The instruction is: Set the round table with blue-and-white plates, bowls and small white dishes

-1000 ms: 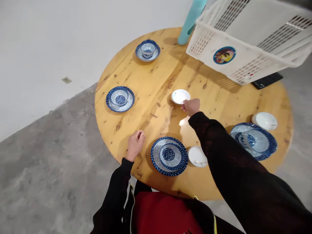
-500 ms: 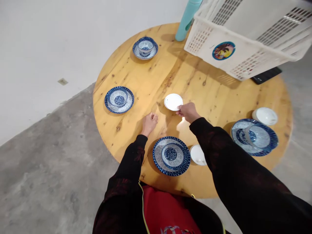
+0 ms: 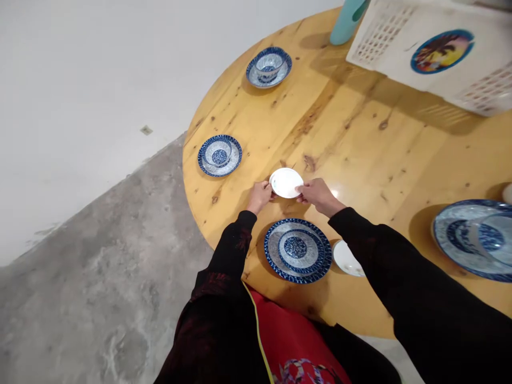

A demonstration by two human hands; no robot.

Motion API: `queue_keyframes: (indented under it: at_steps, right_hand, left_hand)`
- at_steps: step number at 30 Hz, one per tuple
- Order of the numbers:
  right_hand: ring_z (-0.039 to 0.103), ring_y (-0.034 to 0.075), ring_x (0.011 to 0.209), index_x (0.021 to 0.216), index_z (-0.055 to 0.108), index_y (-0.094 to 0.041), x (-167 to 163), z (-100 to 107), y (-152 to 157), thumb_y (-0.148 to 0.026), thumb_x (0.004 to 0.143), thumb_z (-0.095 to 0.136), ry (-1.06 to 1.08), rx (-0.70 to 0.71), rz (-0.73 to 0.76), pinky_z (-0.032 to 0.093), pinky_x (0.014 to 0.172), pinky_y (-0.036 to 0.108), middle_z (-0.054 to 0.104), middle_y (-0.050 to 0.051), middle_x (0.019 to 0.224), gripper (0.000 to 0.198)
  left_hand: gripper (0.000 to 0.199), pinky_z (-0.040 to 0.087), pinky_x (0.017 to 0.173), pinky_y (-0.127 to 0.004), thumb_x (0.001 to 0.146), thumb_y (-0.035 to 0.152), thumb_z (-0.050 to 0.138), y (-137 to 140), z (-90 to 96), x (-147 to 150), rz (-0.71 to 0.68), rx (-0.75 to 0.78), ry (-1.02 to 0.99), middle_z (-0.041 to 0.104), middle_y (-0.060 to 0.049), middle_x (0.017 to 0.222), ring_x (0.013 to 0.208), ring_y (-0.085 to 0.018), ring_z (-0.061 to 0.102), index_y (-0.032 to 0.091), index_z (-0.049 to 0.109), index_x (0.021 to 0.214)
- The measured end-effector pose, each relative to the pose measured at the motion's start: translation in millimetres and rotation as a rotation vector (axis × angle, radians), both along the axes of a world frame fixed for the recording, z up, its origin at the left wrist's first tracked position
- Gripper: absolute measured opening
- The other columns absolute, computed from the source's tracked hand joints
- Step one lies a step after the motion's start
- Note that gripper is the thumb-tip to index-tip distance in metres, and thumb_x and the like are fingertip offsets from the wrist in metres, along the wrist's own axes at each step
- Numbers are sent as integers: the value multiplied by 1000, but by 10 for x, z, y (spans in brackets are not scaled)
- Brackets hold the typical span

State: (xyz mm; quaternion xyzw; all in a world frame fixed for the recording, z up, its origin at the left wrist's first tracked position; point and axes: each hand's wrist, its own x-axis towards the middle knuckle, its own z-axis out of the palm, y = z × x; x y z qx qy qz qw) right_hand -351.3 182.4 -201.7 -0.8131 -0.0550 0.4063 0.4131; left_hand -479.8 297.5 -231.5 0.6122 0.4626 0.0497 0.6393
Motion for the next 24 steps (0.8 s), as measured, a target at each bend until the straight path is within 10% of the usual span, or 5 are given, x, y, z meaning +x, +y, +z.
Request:
queue_keyframes:
  at_steps: [10, 24]
  right_hand:
    - [60, 15, 42, 63, 68, -14, -211, 30, 168, -12, 79, 75, -1, -4, 4, 46, 37, 19, 61, 5, 47, 17]
    - [61, 16, 46, 70, 70, -15, -974, 120, 767, -16, 81, 65, -7, 13, 160, 45, 44, 21, 62, 1, 50, 13]
  left_hand:
    - [25, 57, 68, -27, 94, 22, 55, 333, -123, -290, -193, 122, 80, 71, -3, 62, 66, -18, 74, 19, 55, 69]
    - [24, 52, 59, -22, 94, 24, 54, 834, 40, -1269, -51, -25, 96, 69, 0, 59, 55, -12, 67, 19, 57, 71]
